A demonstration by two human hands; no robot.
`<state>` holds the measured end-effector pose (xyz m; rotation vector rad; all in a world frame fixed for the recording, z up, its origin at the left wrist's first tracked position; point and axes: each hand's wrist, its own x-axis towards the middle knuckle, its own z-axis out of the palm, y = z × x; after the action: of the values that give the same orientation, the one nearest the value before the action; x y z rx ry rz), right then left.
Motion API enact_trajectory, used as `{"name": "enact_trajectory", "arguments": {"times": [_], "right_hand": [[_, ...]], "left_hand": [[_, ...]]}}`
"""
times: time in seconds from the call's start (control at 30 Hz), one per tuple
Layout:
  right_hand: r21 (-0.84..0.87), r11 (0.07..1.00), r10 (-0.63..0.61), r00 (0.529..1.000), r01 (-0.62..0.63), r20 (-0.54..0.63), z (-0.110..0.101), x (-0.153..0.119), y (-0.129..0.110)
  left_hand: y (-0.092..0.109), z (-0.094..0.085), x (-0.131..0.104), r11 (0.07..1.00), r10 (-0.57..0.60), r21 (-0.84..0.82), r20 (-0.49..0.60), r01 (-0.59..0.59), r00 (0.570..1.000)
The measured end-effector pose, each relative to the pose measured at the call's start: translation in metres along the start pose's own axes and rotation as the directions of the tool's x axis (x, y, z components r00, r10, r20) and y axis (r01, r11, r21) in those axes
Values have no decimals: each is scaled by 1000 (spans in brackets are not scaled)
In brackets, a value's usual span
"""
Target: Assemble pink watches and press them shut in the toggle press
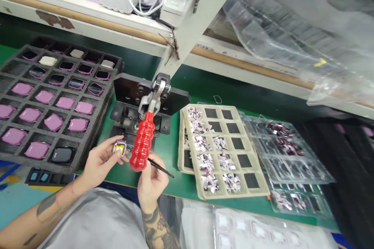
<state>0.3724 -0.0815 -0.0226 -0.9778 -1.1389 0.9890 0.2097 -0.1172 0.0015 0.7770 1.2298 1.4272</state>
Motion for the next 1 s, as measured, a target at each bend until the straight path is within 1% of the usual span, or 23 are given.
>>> {"name": "enact_trajectory", "arguments": {"times": [0.03, 0.1, 0.2, 0.27, 0.33, 0.47, 0.53, 0.57, 0.6, 0.63, 0.67, 0.7, 0.73, 0.77, 0.8, 0.83, 0.87, 0.9, 0.93, 0.97, 1.0], "right_hand": [[-37, 999, 27, 1000, -27, -5, 0, -1, 2], [-73, 993, 94, 995, -91, 39, -2, -2, 4], [6, 993, 120, 989, -121, 91, -9, 4, -2], [84, 989, 108, 985, -120, 138, -16, 11, -9], [117, 985, 101, 978, -124, 184, -22, 15, -14], [103, 984, 126, 975, -146, 183, -22, 15, -23], [156, 971, 151, 971, -181, 187, -22, 17, -30], [205, 958, 155, 966, -198, 209, -24, 21, -36], [257, 944, 142, 956, -209, 257, -29, 29, -43], [298, 932, 103, 938, -208, 331, -36, 39, -50], [312, 931, 47, 911, -188, 409, -45, 52, -59], [291, 947, -12, 893, -134, 450, -56, 65, -67], [226, 974, -69, 904, -32, 423, -66, 79, -76], [105, 988, -138, 937, 110, 321, -75, 92, -83], [-74, 965, -236, 956, 252, 176, -82, 102, -88], [-277, 896, -347, 936, 348, 53, -86, 110, -91], [-450, 796, -446, 895, 405, 17, -88, 113, -92], [-572, 681, -507, 858, 458, 84, -87, 112, -89], [-641, 561, -508, 829, 524, 233, -84, 109, -85], [-665, 448, -450, 793, 598, 411, -79, 102, -78], [-659, 342, -354, 742, 670, 570, -75, 95, -72]], "left_hand": [[1, 0, 0, 1000, -6, -16, 4, 7, 1000], [3, -1, 0, 999, -3, -34, 24, 4, 1000], [6, -2, 0, 998, 19, -67, 21, -17, 1000], [7, -3, 0, 995, 8, -95, -5, -8, 1000], [7, -3, 0, 993, -18, -113, -20, 16, 1000], [9, -4, 3, 991, -47, -127, 6, 48, 999], [11, -5, 4, 988, -68, -140, 4, 68, 998], [11, -6, 5, 987, -76, -145, -5, 75, 997], [10, -7, 5, 987, -78, -144, -17, 75, 997], [9, -8, 4, 989, -72, -135, -29, 68, 997], [7, -9, 3, 991, -62, -117, -38, 57, 997], [5, -10, 2, 995, -50, -93, -41, 46, 998], [2, -12, 1, 997, -38, -66, -39, 35, 998], [-2, -13, 0, 999, -29, -40, -33, 28, 999], [-5, -15, -1, 1000, -25, -18, -24, 24, 999], [-8, -16, -2, 1000, -25, -2, -15, 25, 1000], [-11, -18, -2, 1000, -24, 10, -7, 25, 1000], [-13, -19, -3, 1000, -24, 19, -5, 24, 1000], [-14, -20, -3, 999, -25, 30, -9, 25, 1000], [-14, -20, -3, 999, -24, 47, -18, 24, 1000], [-14, -20, -3, 998, -18, 65, -32, 20, 999]]}}
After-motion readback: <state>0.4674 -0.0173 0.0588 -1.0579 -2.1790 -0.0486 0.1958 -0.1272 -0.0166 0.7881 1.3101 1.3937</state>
